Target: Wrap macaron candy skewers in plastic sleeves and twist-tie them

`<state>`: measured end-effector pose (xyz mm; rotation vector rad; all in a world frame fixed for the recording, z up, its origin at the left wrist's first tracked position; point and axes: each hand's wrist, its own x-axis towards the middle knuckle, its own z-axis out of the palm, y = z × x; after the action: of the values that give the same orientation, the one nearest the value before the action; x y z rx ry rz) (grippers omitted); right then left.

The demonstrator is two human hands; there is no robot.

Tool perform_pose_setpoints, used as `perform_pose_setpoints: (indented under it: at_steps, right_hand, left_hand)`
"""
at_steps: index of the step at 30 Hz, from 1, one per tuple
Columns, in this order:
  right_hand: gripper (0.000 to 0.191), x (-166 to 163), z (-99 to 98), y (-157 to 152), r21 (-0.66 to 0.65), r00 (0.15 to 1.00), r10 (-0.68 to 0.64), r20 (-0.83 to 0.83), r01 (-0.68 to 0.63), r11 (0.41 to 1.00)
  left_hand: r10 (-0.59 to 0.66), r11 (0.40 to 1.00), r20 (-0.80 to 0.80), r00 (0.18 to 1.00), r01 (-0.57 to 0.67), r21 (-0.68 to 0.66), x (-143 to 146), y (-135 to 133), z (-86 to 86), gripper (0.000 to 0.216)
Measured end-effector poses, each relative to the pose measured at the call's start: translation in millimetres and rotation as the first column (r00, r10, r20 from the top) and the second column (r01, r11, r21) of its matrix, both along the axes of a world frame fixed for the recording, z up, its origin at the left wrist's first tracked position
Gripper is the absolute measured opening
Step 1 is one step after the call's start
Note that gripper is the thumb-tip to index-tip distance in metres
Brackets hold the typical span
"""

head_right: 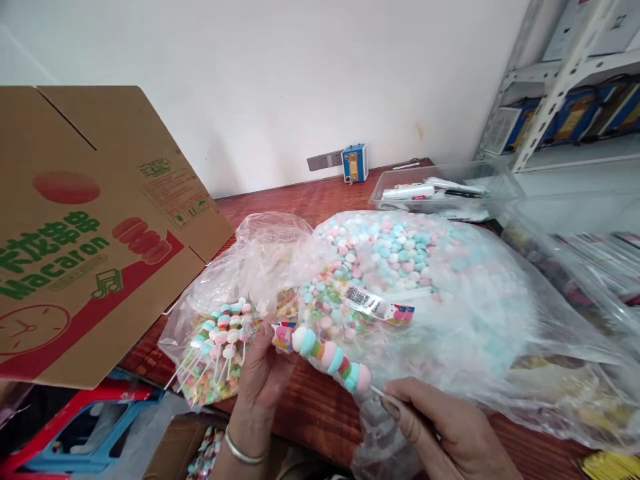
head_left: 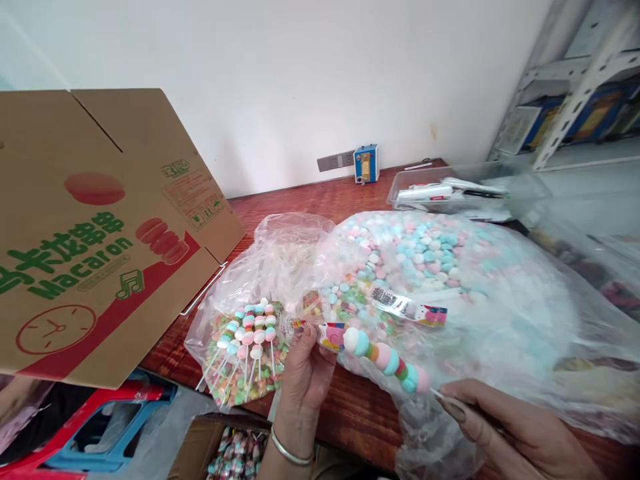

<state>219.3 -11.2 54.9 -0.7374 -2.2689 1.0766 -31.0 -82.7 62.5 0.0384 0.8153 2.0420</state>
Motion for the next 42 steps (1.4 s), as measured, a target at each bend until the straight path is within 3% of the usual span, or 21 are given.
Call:
perform_pose_setpoints:
  at_steps: [9, 13, 16, 18, 19, 21, 24, 26, 28, 29, 31, 34, 37, 39, 42]
  right_hand:
    - [0.013, 28.0, 4.7, -0.8, 0.109, 0.992, -0.122, -0.027, 0.124, 0.986]
    - [0.013, 28.9, 6.5, -3.6, -0.023, 0.99, -0.141, -0.019, 0.14, 0.99]
    - [0.019, 22.6, 0.9, -11.1, -0.247, 0.98, -0.19, -0.059, 0.17, 0.954]
    - [0.026, 15.6, -6.2, -19.4, -0.481, 0.958, -0.269, -0.098, 0.191, 0.856]
    - [0.03, 11.7, -9.8, -24.2, -0.608, 0.943, -0.312, -0.115, 0.181, 0.773]
    - [0.036, 4.3, -14.9, -33.8, -0.819, 0.912, -0.386, -0.137, 0.115, 0.562]
    - [0.038, -3.3, -14.4, -44.8, -0.963, 0.89, -0.434, -0.136, -0.016, 0.27]
    - [0.036, -5.8, -11.8, -48.8, -0.985, 0.888, -0.438, -0.139, -0.079, 0.153]
    - [0.036, -6.7, -11.9, -51.0, -0.986, 0.89, -0.427, -0.157, -0.119, 0.114]
    - [0.036, -6.5, -13.6, -51.5, -0.984, 0.889, -0.428, -0.166, -0.122, 0.128]
    - [0.039, -4.8, -19.1, -52.0, -0.969, 0.883, -0.433, -0.181, -0.086, 0.23]
    - [0.039, 0.6, -25.7, -50.4, -0.842, 0.9, -0.404, -0.163, 0.086, 0.533]
    - [0.027, 5.6, -24.8, -46.6, -0.529, 0.927, -0.354, -0.127, 0.238, 0.814]
    - [0.018, 6.9, -22.3, -43.6, -0.298, 0.932, -0.337, -0.137, 0.286, 0.911]
    - [0.011, 6.7, -20.0, -39.2, -0.036, 0.926, -0.336, -0.172, 0.335, 0.942]
  left_hand:
    - [-0.084, 0.995, -0.333, 0.939, 0.062, -0.076, 8.4, 9.9, -2.5, 0.024]
    - [-0.132, 0.991, -0.357, 0.925, 0.118, -0.059, 15.2, 14.4, -0.2, 0.02]
    - [-0.165, 0.986, -0.245, 0.955, 0.155, -0.059, 26.0, 19.1, 4.7, 0.02]
    - [-0.137, 0.99, -0.155, 0.978, 0.131, -0.045, 34.9, 23.1, 8.4, 0.018]
    - [-0.12, 0.993, -0.115, 0.986, 0.117, -0.03, 39.4, 25.3, 10.1, 0.016]
    - [-0.104, 0.994, -0.06, 0.993, 0.105, 0.022, 47.3, 29.9, 13.4, 0.008]
    - [-0.132, 0.985, -0.006, 0.991, 0.132, 0.107, 56.1, 36.6, 17.5, 0.004]
    - [-0.148, 0.98, 0.03, 0.989, 0.142, 0.138, 60.2, 40.3, 19.2, 0.009]
    - [-0.161, 0.978, 0.056, 0.985, 0.152, 0.141, 63.6, 43.1, 19.9, 0.012]
    - [-0.161, 0.979, 0.062, 0.985, 0.152, 0.133, 65.3, 44.2, 19.9, 0.012]
    - [-0.145, 0.985, 0.069, 0.987, 0.138, 0.101, 68.6, 45.9, 19.5, 0.011]
    - [-0.098, 0.995, 0.077, 0.992, 0.097, 0.009, 73.9, 48.2, 18.8, 0.01]
    - [-0.077, 0.995, 0.076, 0.994, 0.082, -0.057, 79.0, 51.2, 18.4, 0.012]
    - [-0.083, 0.994, 0.073, 0.994, 0.088, -0.07, 81.8, 53.3, 18.0, 0.014]
    - [-0.114, 0.991, 0.082, 0.99, 0.12, -0.063, 84.1, 55.9, 17.3, 0.015]
